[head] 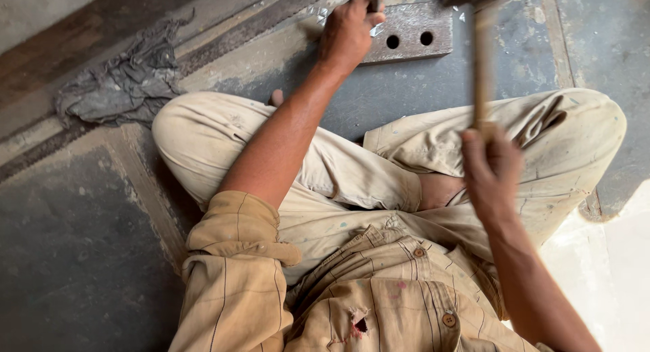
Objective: The person sits on the floor and uses a hammer to strike a metal punch held against a perforated metal block, shaping small metal pieces. The person repeatedly repositions the punch and strikes it to form triangular shapes.
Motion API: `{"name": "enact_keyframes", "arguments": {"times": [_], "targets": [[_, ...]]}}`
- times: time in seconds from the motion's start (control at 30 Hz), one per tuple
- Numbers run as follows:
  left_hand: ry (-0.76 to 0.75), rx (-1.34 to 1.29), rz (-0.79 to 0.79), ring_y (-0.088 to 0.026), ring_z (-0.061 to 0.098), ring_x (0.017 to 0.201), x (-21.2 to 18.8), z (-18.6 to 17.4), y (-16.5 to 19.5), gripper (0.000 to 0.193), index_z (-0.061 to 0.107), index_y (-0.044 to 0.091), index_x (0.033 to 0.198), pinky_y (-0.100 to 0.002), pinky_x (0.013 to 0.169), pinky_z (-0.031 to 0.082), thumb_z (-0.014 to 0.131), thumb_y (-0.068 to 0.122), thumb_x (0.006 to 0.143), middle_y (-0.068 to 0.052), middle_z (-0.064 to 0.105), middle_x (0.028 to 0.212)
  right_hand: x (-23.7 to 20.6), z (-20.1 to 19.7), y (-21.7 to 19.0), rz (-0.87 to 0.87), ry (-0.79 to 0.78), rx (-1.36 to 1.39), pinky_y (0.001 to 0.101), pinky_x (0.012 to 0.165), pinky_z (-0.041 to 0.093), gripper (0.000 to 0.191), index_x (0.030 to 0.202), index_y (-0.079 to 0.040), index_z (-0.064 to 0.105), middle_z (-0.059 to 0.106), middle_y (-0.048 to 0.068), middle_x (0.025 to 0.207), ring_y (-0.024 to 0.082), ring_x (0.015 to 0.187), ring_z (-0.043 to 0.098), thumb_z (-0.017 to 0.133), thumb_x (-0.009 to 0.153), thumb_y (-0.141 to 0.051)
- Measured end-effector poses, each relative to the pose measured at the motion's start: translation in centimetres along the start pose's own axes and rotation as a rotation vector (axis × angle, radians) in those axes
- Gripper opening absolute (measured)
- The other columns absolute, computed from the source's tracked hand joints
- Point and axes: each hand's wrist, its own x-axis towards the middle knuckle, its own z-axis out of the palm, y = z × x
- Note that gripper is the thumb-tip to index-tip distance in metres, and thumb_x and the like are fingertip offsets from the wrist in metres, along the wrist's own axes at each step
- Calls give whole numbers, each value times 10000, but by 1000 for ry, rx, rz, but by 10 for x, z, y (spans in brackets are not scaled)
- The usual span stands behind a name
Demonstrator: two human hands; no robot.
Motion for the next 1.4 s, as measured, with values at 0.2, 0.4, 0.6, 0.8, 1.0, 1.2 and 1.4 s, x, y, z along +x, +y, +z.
{"name": "enact_keyframes", "arguments": {"times": [0.2, 0.4, 0.6, 0.8, 1.0, 1.2, 1.4], "targets": [[-43, 98, -33, -252, 787, 829, 8, -2, 0, 398, 525, 132, 1318, -427, 670, 601, 689, 107, 956, -60, 767, 898, 16, -7, -26, -569, 164, 26, 238, 516, 476, 321, 979, -43, 600, 610, 82, 902, 109, 616, 573, 477, 1190, -250], [6, 48, 48, -268, 792, 886, 4, -3, -6, 394, 531, 136, 1322, -441, 687, 601, 641, 40, 956, -76, 774, 932, 44, 18, -41, -175, -95, -632, 274, 570, 421, 312, 1025, -20, 635, 606, 73, 731, 160, 609, 572, 592, 1170, -293], [14, -120, -167, -306, 763, 931, 5, -5, -25, 316, 603, 97, 1238, -407, 739, 641, 717, 338, 1069, -117, 788, 1003, 19, 23, -53, 222, -38, -207, 270, 459, 378, 414, 896, -45, 510, 512, -7, 670, 70, 550, 461, 634, 1087, -391], [-9, -346, -194, -169, 816, 922, -1, -10, -21, 337, 589, 110, 1270, -340, 730, 663, 610, 331, 1016, -19, 823, 1061, -8, 17, -34, 242, -21, 4, 245, 433, 359, 400, 892, -74, 510, 491, -32, 664, 45, 522, 438, 625, 1046, -425], [10, -204, -27, -212, 808, 959, -3, -10, -6, 232, 596, 117, 1192, -369, 776, 657, 665, 257, 1020, -19, 820, 1024, -13, -2, -16, 160, -30, 17, 234, 437, 345, 382, 893, -71, 508, 486, -32, 664, 46, 524, 435, 624, 1066, -391], [-2, -194, 62, -240, 799, 979, -4, -12, 7, 197, 567, 126, 1157, -382, 811, 645, 663, 239, 1027, -18, 795, 1014, -4, -19, -21, -62, -20, 121, 217, 487, 387, 309, 985, -59, 540, 525, -26, 727, 46, 565, 481, 623, 1113, -328], [13, -48, 101, -245, 782, 955, -2, -6, 14, 294, 555, 125, 1204, -386, 796, 637, 713, 217, 973, -34, 772, 1019, -4, -28, -24, -387, 26, 224, 207, 528, 437, 273, 1103, -21, 524, 556, 18, 784, 61, 578, 515, 591, 1203, -266]]}}
